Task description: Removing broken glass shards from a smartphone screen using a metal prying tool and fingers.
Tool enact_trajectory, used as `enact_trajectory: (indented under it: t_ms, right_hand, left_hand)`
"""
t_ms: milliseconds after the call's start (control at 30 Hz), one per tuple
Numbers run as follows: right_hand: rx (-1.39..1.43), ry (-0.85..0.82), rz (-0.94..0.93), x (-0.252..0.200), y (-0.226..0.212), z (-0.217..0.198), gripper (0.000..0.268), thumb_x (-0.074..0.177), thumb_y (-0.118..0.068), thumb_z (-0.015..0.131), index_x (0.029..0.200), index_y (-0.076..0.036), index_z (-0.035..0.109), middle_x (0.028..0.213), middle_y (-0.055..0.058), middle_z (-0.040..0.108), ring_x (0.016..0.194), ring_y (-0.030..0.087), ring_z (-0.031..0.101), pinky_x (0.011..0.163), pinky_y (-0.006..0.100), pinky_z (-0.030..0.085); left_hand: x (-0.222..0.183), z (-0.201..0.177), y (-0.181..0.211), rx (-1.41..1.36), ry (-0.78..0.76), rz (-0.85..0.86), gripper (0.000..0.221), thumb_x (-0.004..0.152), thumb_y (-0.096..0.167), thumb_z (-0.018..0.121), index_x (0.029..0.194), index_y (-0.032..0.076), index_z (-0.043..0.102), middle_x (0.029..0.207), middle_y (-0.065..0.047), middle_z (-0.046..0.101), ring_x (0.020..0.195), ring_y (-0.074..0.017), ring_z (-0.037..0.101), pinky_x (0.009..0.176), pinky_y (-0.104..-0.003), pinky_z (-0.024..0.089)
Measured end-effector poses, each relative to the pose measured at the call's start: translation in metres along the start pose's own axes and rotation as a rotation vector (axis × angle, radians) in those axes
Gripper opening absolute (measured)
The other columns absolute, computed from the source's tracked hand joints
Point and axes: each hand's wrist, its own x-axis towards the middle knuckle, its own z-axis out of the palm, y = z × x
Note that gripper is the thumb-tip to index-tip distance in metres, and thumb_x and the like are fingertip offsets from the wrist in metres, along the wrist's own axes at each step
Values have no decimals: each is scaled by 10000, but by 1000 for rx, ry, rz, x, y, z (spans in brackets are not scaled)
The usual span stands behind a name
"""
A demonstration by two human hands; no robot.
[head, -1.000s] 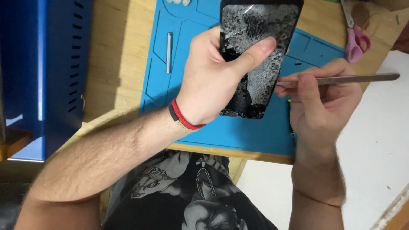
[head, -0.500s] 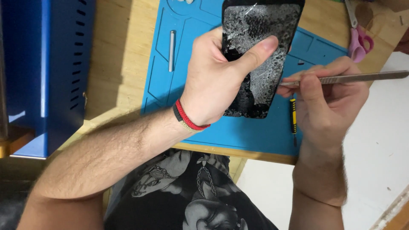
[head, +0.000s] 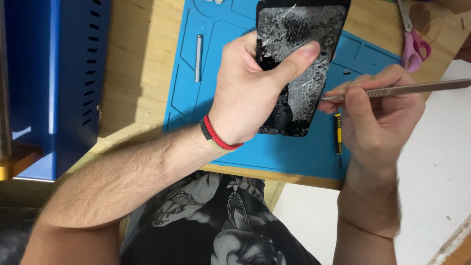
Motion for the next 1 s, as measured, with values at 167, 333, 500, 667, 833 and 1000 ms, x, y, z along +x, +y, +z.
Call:
enact_trajectory:
  t_ms: [167,333,500,667,833,1000]
  right_hand:
    - [-5,-22,-14,1,0,0,134,1190,-25,595,1149,-47,470,973,202,679,858,293,764,753,381,697]
    - [15,-24,-5,1,4,-3,145,1192,-47,616,1160,-57,475,981,157,666,885,305,777,766,373,697]
    - [-29,-15,25,1,2,0,128,1203,-2,585,1153,-45,476,979,176,668,885,307,776,791,382,712]
    - [-7,-30,53,1,5,-1,151,1181,-42,630,1156,-51,481,988,197,684,902,319,784,774,377,710]
    - [3,-55,42,3,7,-4,138,1186,-43,614,1142,-52,483,966,200,676,888,321,778,759,379,695]
    - [-54,-13,32,2,2,-6,137,1186,-35,622,1134,-45,496,933,165,655,900,304,783,747,369,702]
  left_hand:
    - [-1,-1,-3,-18,1,7,129,1020,225,767,922,160,714,869,117,676,837,-13,587,737,-240,547]
    - [1,0,-5,-78,30,-19,134,1005,221,773,902,161,712,854,127,658,818,-7,565,711,-243,533]
    - [6,-1,-8,-170,62,-21,112,991,205,787,911,150,732,845,119,667,798,-16,581,683,-249,551]
    - [12,-4,-3,-112,42,34,280,980,230,737,772,176,558,742,120,544,714,-17,486,616,-257,448]
    - [12,-4,-7,-163,61,6,198,977,215,760,822,166,646,781,125,582,734,-14,506,617,-251,474]
    - [7,-1,-10,-189,76,26,110,999,206,787,927,135,744,867,121,678,813,-9,575,687,-243,535]
